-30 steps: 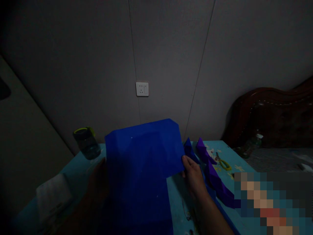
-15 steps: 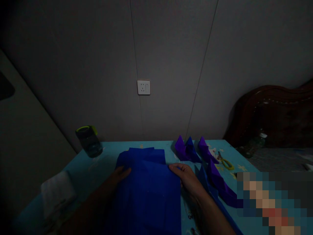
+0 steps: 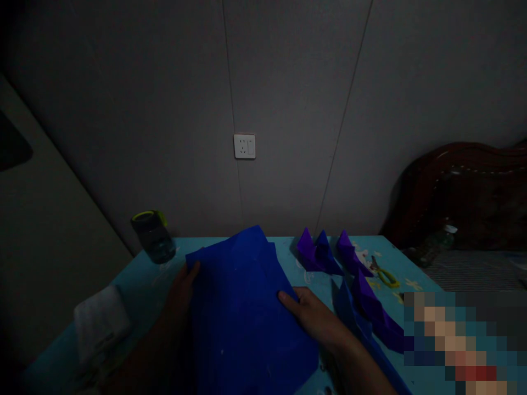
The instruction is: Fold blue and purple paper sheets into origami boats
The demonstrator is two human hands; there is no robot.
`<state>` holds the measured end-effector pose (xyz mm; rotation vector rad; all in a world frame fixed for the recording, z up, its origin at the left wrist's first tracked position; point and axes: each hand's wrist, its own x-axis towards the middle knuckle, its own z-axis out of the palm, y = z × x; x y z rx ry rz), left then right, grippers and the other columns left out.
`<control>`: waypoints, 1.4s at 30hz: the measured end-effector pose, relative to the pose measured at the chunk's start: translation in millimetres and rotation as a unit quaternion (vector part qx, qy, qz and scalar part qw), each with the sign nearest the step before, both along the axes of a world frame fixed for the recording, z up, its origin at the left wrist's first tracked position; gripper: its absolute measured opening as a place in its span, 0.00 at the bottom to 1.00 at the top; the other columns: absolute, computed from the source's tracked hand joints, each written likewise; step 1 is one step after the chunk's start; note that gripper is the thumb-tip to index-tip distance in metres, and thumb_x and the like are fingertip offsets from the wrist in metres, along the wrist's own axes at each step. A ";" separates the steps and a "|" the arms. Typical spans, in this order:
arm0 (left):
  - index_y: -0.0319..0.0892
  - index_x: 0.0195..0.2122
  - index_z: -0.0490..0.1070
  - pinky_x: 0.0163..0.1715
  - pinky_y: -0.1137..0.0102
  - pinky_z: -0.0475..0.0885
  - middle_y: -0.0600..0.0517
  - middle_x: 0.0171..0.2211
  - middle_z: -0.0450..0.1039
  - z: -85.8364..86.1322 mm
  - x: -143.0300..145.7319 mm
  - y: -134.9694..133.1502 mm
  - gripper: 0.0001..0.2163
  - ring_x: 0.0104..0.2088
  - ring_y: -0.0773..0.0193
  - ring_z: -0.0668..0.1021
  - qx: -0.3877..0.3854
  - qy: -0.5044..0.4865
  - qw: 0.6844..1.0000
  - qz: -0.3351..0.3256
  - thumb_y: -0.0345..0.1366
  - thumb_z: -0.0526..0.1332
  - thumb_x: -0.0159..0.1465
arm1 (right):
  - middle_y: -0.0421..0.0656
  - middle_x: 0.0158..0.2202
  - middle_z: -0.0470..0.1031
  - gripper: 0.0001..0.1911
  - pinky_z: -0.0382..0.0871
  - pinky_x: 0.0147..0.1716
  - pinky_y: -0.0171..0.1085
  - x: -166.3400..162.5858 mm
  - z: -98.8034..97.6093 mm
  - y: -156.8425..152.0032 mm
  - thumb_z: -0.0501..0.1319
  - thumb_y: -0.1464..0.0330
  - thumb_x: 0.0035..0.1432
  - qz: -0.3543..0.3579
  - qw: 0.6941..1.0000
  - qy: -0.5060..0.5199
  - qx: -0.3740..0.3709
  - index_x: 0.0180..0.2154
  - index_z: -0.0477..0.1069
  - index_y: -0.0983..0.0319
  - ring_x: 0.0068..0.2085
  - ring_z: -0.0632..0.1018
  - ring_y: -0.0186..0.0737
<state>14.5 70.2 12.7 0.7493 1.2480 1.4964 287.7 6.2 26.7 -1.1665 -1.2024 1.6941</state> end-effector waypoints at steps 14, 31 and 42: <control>0.38 0.42 0.76 0.28 0.65 0.77 0.45 0.31 0.82 -1.2 15.5 -15.6 0.22 0.29 0.55 0.83 -0.020 0.018 0.959 -0.283 0.52 0.63 0.58 | 0.45 0.30 0.82 0.19 0.74 0.26 0.43 -1.7 -11.5 14.9 0.64 0.53 0.56 -0.216 0.975 0.025 0.052 0.41 0.77 0.59 0.26 0.81 0.49; 0.44 0.29 0.65 0.12 0.75 0.61 0.60 0.11 0.66 14.0 18.6 -23.5 0.17 0.11 0.67 0.69 0.005 0.220 0.965 -0.141 0.54 0.58 0.59 | 0.38 0.17 0.70 0.26 0.60 0.21 0.32 -9.0 -15.3 14.8 0.54 0.49 0.61 -0.128 0.968 -0.124 0.174 0.22 0.68 0.63 0.18 0.70 0.32; 0.41 0.47 0.66 0.12 0.72 0.66 0.58 0.15 0.70 18.8 6.9 -50.6 0.25 0.12 0.64 0.71 -0.013 0.270 0.931 -0.246 0.57 0.55 0.60 | 0.48 0.26 0.79 0.13 0.56 0.26 0.35 -5.6 -0.7 -14.9 0.55 0.65 0.61 -0.135 0.801 -0.521 0.261 0.27 0.72 0.63 0.28 0.78 0.43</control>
